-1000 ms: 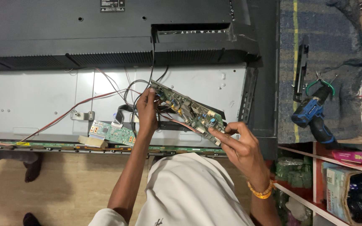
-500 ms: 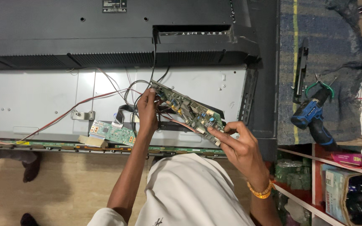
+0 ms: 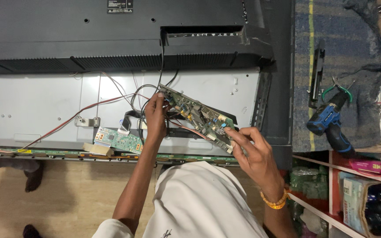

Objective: The person removes the back cover of a flat-screen TV, disconnects cables, and uses a power drill to remove screws from the mainboard. They then lift the mainboard out of the chassis and use pliers to disconnect a coaxial cable.

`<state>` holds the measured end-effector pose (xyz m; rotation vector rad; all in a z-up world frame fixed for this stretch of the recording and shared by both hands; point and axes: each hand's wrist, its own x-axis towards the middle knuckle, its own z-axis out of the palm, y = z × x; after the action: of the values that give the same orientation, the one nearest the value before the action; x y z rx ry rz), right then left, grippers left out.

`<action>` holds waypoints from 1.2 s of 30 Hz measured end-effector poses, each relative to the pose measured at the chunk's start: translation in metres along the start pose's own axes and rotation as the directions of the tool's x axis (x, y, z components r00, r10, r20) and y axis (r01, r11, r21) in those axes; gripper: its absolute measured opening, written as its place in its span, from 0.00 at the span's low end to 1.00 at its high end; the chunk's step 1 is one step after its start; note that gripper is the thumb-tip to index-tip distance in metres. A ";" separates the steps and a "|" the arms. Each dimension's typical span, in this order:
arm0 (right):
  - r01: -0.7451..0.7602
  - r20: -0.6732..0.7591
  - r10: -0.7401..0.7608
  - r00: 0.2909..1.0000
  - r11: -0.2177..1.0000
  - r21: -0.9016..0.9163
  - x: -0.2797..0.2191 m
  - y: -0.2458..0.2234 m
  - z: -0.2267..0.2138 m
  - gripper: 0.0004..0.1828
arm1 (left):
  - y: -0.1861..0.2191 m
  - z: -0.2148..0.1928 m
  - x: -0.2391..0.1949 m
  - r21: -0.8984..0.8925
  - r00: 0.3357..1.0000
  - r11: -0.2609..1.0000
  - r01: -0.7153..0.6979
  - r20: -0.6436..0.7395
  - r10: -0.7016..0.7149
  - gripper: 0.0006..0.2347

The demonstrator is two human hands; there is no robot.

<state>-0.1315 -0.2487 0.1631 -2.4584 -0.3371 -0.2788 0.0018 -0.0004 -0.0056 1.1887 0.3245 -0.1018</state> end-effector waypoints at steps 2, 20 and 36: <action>-0.008 -0.001 0.008 1.000 0.999 -0.045 -0.001 0.001 0.000 0.29 | 0.000 0.001 0.000 -0.019 1.000 1.000 -0.004 0.009 0.004 0.12; -0.031 -0.077 0.033 0.996 0.999 0.033 0.007 0.011 0.004 0.23 | -0.001 0.004 0.003 -0.017 0.999 1.000 -0.008 0.038 0.008 0.14; -0.072 -0.119 0.077 0.990 0.997 0.040 0.020 0.010 0.000 0.19 | 0.003 0.009 0.003 0.098 0.998 0.995 -0.032 0.063 0.026 0.16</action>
<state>-0.1098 -0.2533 0.1631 -2.4006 -0.1961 -0.3846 0.0067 -0.0068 -0.0007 1.2857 0.2508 -0.1304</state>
